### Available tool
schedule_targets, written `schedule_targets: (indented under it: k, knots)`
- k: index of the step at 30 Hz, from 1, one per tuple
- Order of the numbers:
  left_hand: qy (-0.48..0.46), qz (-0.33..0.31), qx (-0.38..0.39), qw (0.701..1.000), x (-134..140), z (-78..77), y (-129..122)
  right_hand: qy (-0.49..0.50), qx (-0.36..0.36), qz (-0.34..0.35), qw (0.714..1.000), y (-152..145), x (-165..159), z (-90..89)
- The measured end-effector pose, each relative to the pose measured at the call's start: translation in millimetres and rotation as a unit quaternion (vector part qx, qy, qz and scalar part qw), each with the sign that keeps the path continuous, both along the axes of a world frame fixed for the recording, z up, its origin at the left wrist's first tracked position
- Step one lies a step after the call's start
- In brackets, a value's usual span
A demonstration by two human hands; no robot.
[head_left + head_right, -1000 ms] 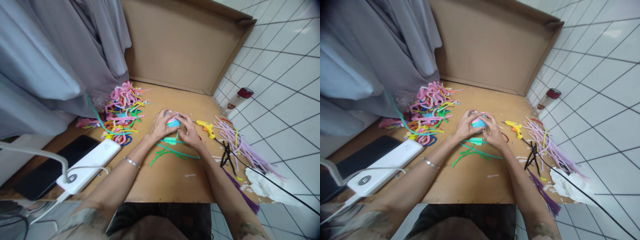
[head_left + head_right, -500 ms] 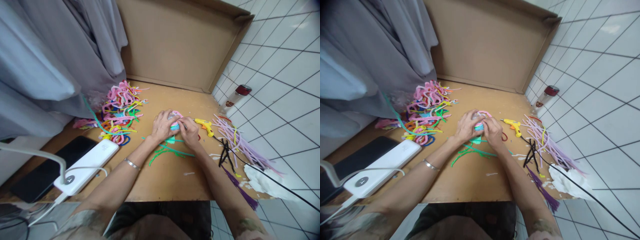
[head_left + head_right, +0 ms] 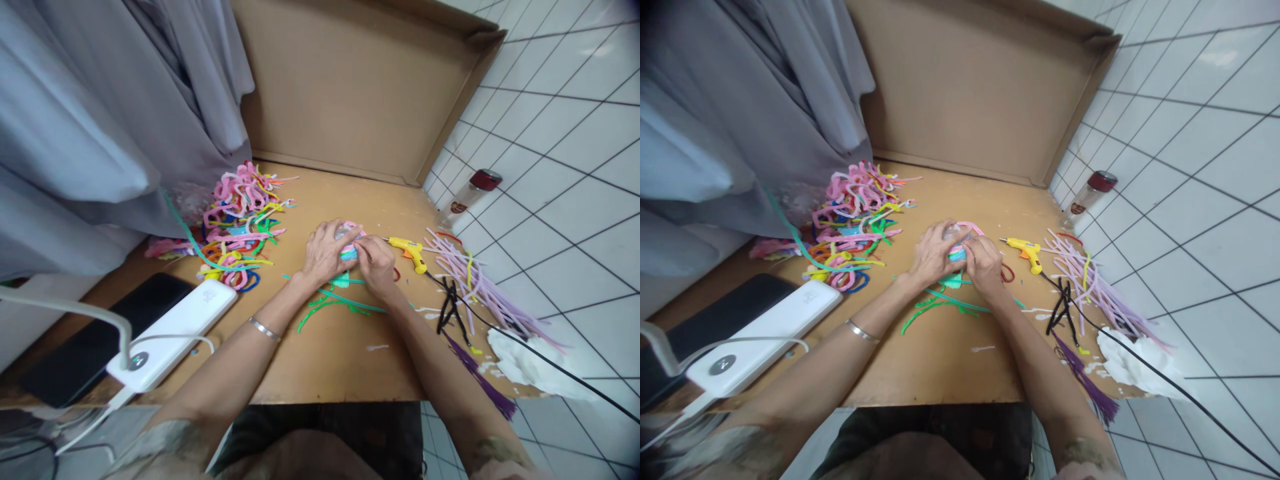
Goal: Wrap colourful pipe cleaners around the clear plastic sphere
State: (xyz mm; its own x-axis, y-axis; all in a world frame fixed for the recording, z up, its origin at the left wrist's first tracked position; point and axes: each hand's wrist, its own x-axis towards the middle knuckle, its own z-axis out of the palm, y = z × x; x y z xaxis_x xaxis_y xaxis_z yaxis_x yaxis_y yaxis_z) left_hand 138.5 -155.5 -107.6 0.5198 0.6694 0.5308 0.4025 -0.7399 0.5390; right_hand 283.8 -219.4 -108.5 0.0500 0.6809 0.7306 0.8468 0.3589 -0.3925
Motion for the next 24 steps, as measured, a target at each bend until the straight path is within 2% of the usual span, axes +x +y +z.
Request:
schedule_targets:
  k: [7,11,13,16,18,21,24]
  knots:
    - [0.051,0.034,0.059,0.996,1.2,-3.3,2.3,-0.001,0.046,0.013,0.999,0.9,0.2,-2.4]
    - [0.038,0.037,0.055,0.997,-0.5,-4.0,8.4,-0.018,0.053,0.015,0.998,1.0,2.9,2.6]
    - [0.012,0.047,0.040,0.998,-2.6,-5.3,12.3,-0.014,0.052,-0.027,0.998,2.1,10.5,6.1]
    - [-0.045,0.068,0.019,0.996,-5.6,-10.2,18.2,0.007,0.033,-0.156,0.987,4.4,32.9,11.2]
    - [-0.080,0.078,0.008,0.994,-6.7,-14.6,21.7,0.007,-0.017,-0.264,0.964,4.6,50.9,13.9]
    - [-0.115,0.094,-0.007,0.989,-6.4,-19.7,25.2,-0.053,-0.154,-0.428,0.889,1.4,70.7,14.9]
    - [-0.131,0.111,-0.019,0.985,-5.2,-20.9,26.6,-0.122,-0.303,-0.485,0.811,-2.8,78.2,11.9]
